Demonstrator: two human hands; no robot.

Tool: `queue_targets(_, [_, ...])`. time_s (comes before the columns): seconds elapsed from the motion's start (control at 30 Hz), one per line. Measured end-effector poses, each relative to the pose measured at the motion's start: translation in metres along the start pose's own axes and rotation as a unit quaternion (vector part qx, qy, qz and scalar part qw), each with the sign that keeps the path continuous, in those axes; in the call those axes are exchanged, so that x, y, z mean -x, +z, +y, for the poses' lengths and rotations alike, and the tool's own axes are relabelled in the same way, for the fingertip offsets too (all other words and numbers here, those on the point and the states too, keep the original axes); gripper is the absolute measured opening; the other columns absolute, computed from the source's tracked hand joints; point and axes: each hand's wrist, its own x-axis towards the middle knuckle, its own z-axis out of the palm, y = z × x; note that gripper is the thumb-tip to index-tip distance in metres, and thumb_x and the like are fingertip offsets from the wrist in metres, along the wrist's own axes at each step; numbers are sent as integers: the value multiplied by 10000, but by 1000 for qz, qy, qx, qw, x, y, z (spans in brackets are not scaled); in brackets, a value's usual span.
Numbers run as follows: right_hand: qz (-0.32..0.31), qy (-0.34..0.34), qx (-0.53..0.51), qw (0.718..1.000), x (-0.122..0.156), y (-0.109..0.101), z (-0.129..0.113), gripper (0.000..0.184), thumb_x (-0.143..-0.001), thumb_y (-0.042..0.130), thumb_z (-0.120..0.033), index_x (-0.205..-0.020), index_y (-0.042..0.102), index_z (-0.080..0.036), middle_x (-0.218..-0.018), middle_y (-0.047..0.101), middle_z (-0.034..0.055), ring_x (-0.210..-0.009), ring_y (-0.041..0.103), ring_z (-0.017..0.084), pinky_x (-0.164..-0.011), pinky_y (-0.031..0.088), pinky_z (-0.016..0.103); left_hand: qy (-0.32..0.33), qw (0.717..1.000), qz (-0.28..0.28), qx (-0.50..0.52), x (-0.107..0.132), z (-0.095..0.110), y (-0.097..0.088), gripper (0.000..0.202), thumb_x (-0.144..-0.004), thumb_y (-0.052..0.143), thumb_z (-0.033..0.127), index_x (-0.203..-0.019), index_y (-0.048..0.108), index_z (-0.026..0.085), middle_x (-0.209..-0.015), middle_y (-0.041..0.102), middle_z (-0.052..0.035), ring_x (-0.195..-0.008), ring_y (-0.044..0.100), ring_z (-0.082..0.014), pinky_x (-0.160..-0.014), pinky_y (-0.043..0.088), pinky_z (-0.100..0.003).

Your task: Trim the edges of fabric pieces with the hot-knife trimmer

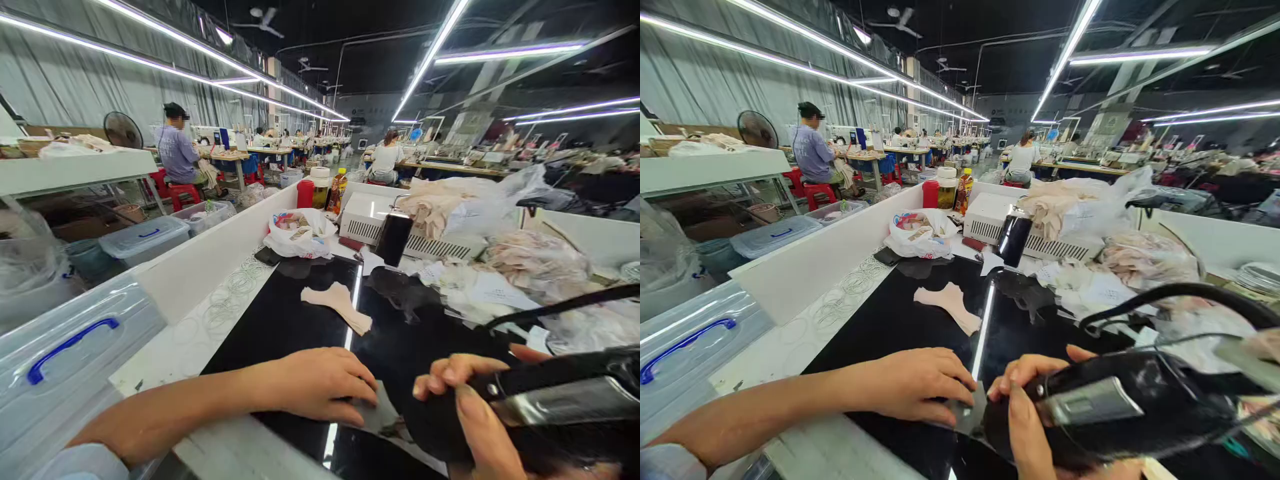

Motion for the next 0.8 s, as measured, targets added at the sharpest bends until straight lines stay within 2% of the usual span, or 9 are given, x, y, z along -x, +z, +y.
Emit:
queue_targets(0.1, [17, 6, 19, 1000, -5, -6, -2, 620, -669, 866, -340, -1210, 565, -345, -802, 587, -24, -722, 594, 204, -615, 581, 380, -3, 1000, -10, 23, -2, 3, -7, 264, -947, 637, 277, -1160, 685, 129, -1343, 637, -115, -1242, 595, -229, -1123, 371, -328])
queue_targets(0.2, [31, 2, 6, 1000, -12, -10, -2, 602, -660, 868, -286, -1186, 578, -335, -801, 600, -23, -719, 600, 203, -618, 580, 375, -10, 998, -35, 50, -1, 4, -9, 254, -977, 590, 296, -1184, 676, 176, -1367, 630, -81, -1310, 552, -232, -1160, 334, -389])
queue_targets(0.33, [35, -22, -8, 999, -14, -9, -4, 579, -666, 857, -220, -1171, 589, -314, -791, 620, -11, -673, 599, 211, -593, 579, 389, -6, 997, -49, 57, 2, 2, -7, 311, -949, 630, 335, -1213, 671, 174, -1384, 620, -78, -1352, 508, -276, -1143, 346, -443])
queue_targets(0.53, [26, -2, 9, 1000, -2, -1, -13, 565, -699, 846, -312, -1183, 557, -337, -806, 585, -27, -723, 598, 203, -642, 573, 395, -12, 996, -65, 55, 1, 2, -10, 344, -930, 657, 364, -1232, 659, 199, -1401, 608, -63, -1347, 506, -284, -1149, 329, -477])
queue_targets(0.67, [9, 9, 36, 999, 0, -2, -11, 600, -715, 841, -372, -1222, 523, -334, -836, 600, -18, -697, 615, 213, -678, 581, 451, -17, 995, -76, 60, 0, 5, -13, 364, -925, 665, 375, -1253, 646, 219, -1420, 593, -46, -1363, 488, -286, -1169, 292, -510])
queue_targets(0.8, [15, -1, 37, 999, 1, -3, -8, 587, -709, 843, -371, -1205, 533, -328, -820, 594, -17, -696, 614, 215, -620, 590, 411, -14, 995, -80, 62, 0, 5, -14, 380, -916, 676, 380, -1259, 645, 219, -1418, 593, -55, -1371, 483, -279, -1170, 294, -493])
